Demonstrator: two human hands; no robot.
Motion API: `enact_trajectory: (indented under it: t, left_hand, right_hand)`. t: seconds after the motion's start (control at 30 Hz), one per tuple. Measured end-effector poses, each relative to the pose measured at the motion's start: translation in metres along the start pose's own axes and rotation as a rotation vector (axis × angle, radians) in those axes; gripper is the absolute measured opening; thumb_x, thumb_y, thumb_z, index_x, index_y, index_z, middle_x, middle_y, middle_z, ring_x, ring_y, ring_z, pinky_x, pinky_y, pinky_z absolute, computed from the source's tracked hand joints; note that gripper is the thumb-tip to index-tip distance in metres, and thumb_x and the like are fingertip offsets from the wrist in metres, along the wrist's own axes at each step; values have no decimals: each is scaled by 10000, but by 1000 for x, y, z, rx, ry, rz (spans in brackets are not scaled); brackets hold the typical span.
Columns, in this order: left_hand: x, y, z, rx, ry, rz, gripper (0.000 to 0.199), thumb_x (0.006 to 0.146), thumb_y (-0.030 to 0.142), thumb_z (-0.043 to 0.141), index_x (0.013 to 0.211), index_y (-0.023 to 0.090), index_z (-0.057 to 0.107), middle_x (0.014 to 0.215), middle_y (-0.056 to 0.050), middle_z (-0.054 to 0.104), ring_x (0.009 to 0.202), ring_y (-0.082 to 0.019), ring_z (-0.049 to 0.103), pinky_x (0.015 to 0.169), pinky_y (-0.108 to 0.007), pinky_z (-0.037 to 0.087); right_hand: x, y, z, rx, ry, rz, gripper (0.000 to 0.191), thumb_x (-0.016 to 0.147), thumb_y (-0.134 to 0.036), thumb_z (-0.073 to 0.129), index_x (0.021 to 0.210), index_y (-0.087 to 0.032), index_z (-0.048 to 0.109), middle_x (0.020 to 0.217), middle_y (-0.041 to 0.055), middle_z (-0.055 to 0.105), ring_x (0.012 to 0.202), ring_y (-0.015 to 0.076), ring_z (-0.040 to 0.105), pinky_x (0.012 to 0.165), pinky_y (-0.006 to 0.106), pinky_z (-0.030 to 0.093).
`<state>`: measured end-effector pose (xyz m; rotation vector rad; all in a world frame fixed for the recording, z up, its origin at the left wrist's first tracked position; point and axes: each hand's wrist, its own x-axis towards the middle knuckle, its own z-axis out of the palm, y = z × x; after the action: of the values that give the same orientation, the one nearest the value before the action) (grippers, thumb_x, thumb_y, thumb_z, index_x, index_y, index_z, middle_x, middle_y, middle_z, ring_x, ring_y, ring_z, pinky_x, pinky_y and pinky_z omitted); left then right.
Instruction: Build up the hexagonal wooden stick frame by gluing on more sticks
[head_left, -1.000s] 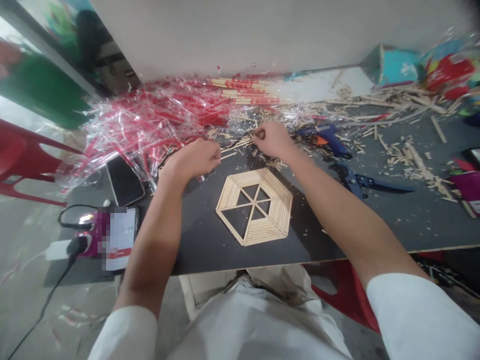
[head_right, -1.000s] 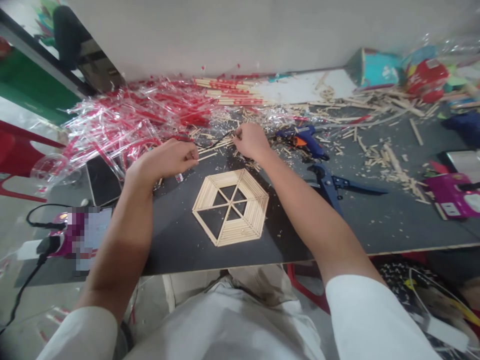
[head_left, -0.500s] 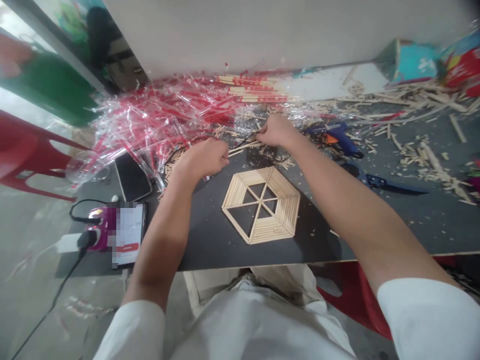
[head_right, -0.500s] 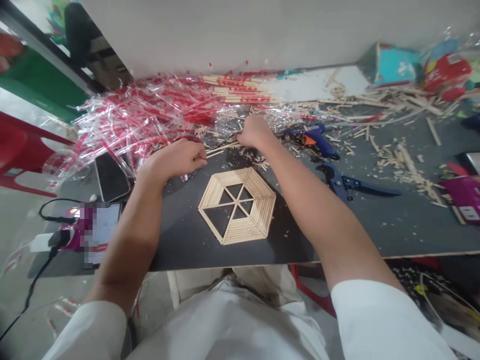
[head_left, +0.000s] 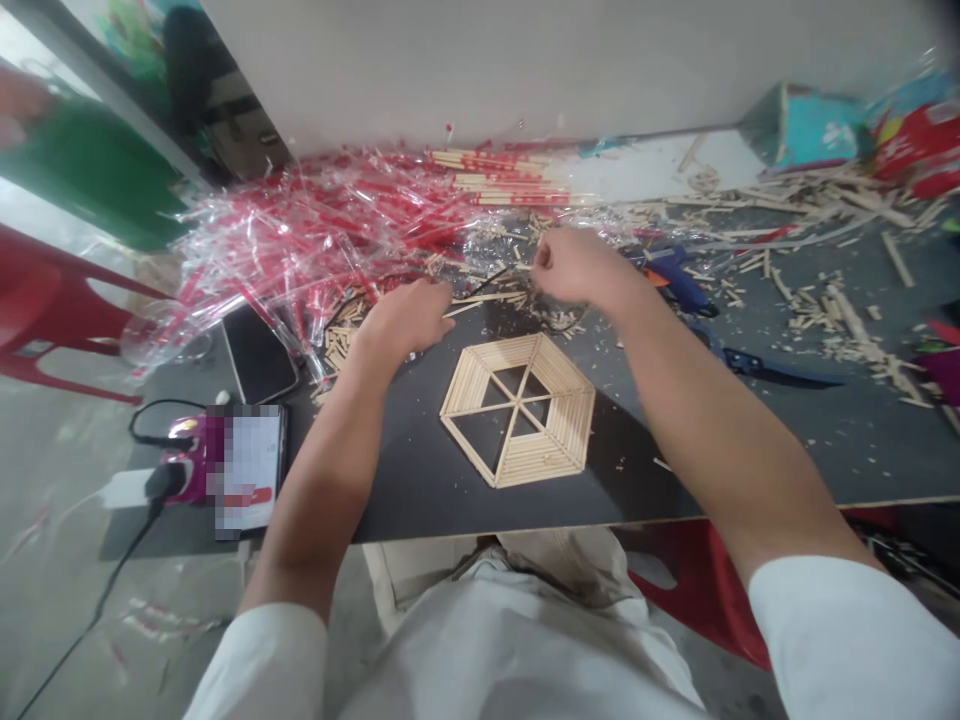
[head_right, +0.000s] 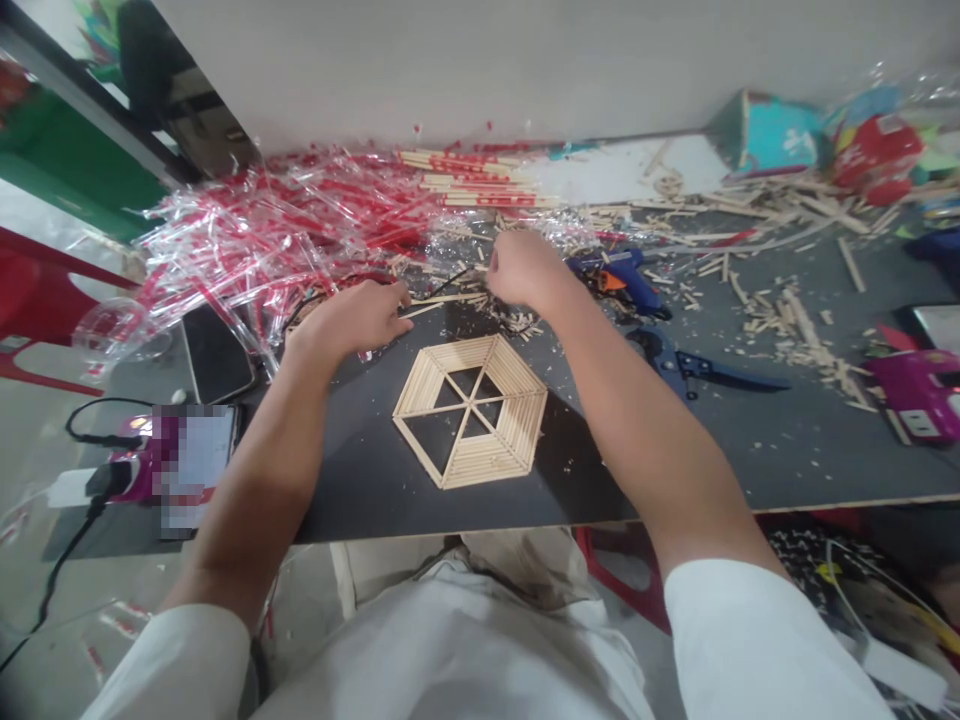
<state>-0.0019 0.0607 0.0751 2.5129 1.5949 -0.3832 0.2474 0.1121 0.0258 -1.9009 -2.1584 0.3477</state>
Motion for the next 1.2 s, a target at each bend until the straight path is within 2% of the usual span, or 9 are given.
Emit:
enact_trajectory:
  t: [0.1, 0.23, 0.33, 0.47, 0.57, 0.7, 0.9, 1.0, 1.2]
  left_hand:
    - [1, -1, 1, 3, -11, 5, 378, 1009, 348, 574, 1317, 163, 692, 1131, -133, 790, 1076, -316, 756, 855, -363, 558]
    - [1, 0, 0, -30, -14, 61, 322, 1018, 313, 551, 1255, 166, 714, 1090, -129, 786, 1039, -316, 747, 815, -372, 528]
    - [1, 5, -3, -106, -2, 149, 299, 1009, 297, 552, 1224, 184, 725, 1059, -102, 784, 1005, -283, 729, 808, -350, 498]
    - [-1, 17, -10, -232, 10, 296, 267, 1018, 305, 540, 1150, 187, 740, 1028, -70, 781, 919, -217, 698, 803, -308, 455]
    - [-3, 28, -13, -282, 18, 354, 294, 1048, 317, 521, 1193, 161, 723, 1079, -87, 780, 958, -219, 693, 802, -300, 437]
    - [-4, 40, -11, -264, 49, 327, 365, 1076, 344, 492, 1319, 139, 672, 1108, -117, 775, 984, -244, 692, 759, -301, 412]
    - [-2, 48, -9, -161, -13, 372, 390, 1099, 343, 408, 1053, 158, 748, 995, -105, 770, 845, -215, 665, 657, -310, 345]
    - [-3, 48, -11, -139, -37, 361, 410, 1093, 341, 396, 1014, 161, 755, 966, -101, 765, 823, -213, 651, 642, -320, 321]
    - [-2, 46, -11, -122, -44, 406, 398, 1065, 361, 442, 942, 184, 777, 830, -73, 741, 735, -193, 619, 640, -317, 323]
  right_hand:
    - [-26, 10, -16, 112, 78, -34, 124, 900, -173, 648, 838, -206, 751, 749, 98, 741, 811, 303, 722, 808, 500, 572]
    - [-62, 16, -29, 260, 117, -33, 198, 970, -214, 595, 855, -224, 757, 785, 81, 771, 793, 268, 739, 866, 476, 568]
    - [-87, 12, -29, 374, 135, 8, 135, 963, -226, 630, 956, -223, 765, 792, 65, 769, 712, 244, 735, 810, 451, 577]
    - [-107, 1, -15, 592, 119, -9, 104, 952, -296, 685, 979, -229, 760, 801, 56, 760, 665, 218, 721, 714, 406, 576]
    - [-111, -7, 0, 735, 138, -30, 103, 930, -329, 710, 958, -235, 740, 850, 54, 769, 645, 188, 696, 683, 383, 578]
    - [-114, -15, 11, 812, 131, -55, 101, 912, -337, 709, 948, -244, 725, 843, 46, 776, 640, 173, 666, 653, 366, 577]
    - [-118, -13, 9, 837, 168, -70, 170, 937, -402, 717, 1013, -250, 721, 1006, 70, 811, 651, 172, 677, 668, 379, 600]
    - [-117, -8, 8, 809, 176, -112, 191, 930, -407, 727, 1024, -240, 725, 959, 62, 803, 661, 179, 688, 663, 371, 588]
    - [-113, -1, 5, 584, 170, -371, 102, 939, -334, 710, 901, -248, 749, 919, 45, 776, 708, 176, 667, 673, 341, 541]
